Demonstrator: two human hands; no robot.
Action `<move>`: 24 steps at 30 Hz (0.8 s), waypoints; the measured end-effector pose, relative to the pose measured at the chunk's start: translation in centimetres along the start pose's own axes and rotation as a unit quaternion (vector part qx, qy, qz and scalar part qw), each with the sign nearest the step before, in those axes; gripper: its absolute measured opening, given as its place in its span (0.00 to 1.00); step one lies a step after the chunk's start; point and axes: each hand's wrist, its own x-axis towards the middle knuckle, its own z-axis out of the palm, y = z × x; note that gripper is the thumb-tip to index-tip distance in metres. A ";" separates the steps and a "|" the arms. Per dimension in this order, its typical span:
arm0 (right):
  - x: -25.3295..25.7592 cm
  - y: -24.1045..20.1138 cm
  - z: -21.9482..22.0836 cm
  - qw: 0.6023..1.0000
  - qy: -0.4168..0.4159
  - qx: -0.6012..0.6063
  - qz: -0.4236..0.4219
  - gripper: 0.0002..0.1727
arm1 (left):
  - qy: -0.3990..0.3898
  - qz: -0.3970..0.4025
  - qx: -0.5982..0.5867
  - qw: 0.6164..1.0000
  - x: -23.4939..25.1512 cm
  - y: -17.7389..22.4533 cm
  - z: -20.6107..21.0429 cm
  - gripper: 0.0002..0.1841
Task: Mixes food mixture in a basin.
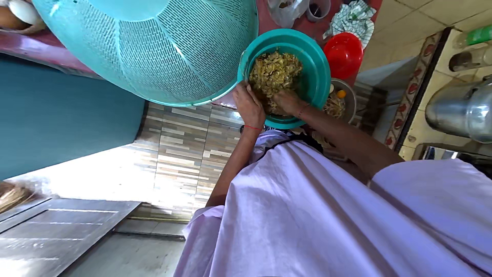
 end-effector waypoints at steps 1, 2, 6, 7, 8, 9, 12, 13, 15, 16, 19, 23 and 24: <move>-0.1 0.6 -0.2 1.000 0.004 0.004 0.009 0.14 | -0.002 0.001 0.000 1.000 0.0 0.0 -0.1 0.18; -0.1 1.2 -0.4 1.000 0.013 0.007 0.020 0.15 | -0.007 -0.001 0.000 1.000 0.0 0.1 -0.1 0.18; -0.8 2.9 -2.7 0.991 0.051 -0.014 0.122 0.18 | 0.000 0.004 0.000 1.000 0.0 0.0 0.0 0.18; -1.1 3.4 -3.3 0.988 0.066 -0.006 0.139 0.18 | 0.002 0.006 0.000 1.000 0.0 0.0 0.0 0.18; -1.5 3.8 -3.9 0.986 0.086 0.015 0.140 0.16 | 0.002 0.006 0.001 1.000 0.0 0.0 0.0 0.18; -1.7 4.5 -4.2 0.985 0.111 0.045 0.126 0.15 | 0.001 0.005 0.003 1.000 0.0 0.0 0.0 0.18; -1.8 6.0 -4.4 0.979 0.150 0.118 0.066 0.21 | 0.009 0.004 -0.001 1.000 -0.1 0.1 0.2 0.18; -1.6 6.3 -4.2 0.981 0.147 0.117 0.050 0.23 | 0.011 0.005 -0.001 1.000 -0.1 0.1 0.2 0.18; -1.3 5.9 -3.8 0.991 0.091 0.080 0.055 0.24 | 0.010 0.003 0.000 1.000 0.0 0.2 0.2 0.18; -1.0 5.4 -3.3 0.995 0.055 0.056 0.063 0.27 | 0.008 0.002 -0.002 1.000 0.0 0.2 0.2 0.18; 0.3 3.7 -0.9 0.998 -0.006 0.016 0.065 0.39 | 0.012 -0.002 -0.003 1.000 0.1 0.3 0.2 0.18; 0.5 1.1 0.5 1.000 -0.009 -0.023 0.009 0.21 | 0.016 -0.003 -0.001 1.000 -0.2 0.1 0.4 0.18; 0.4 0.8 0.2 1.000 -0.013 -0.021 -0.004 0.18 | 0.014 -0.003 -0.003 1.000 -0.2 0.1 0.4 0.18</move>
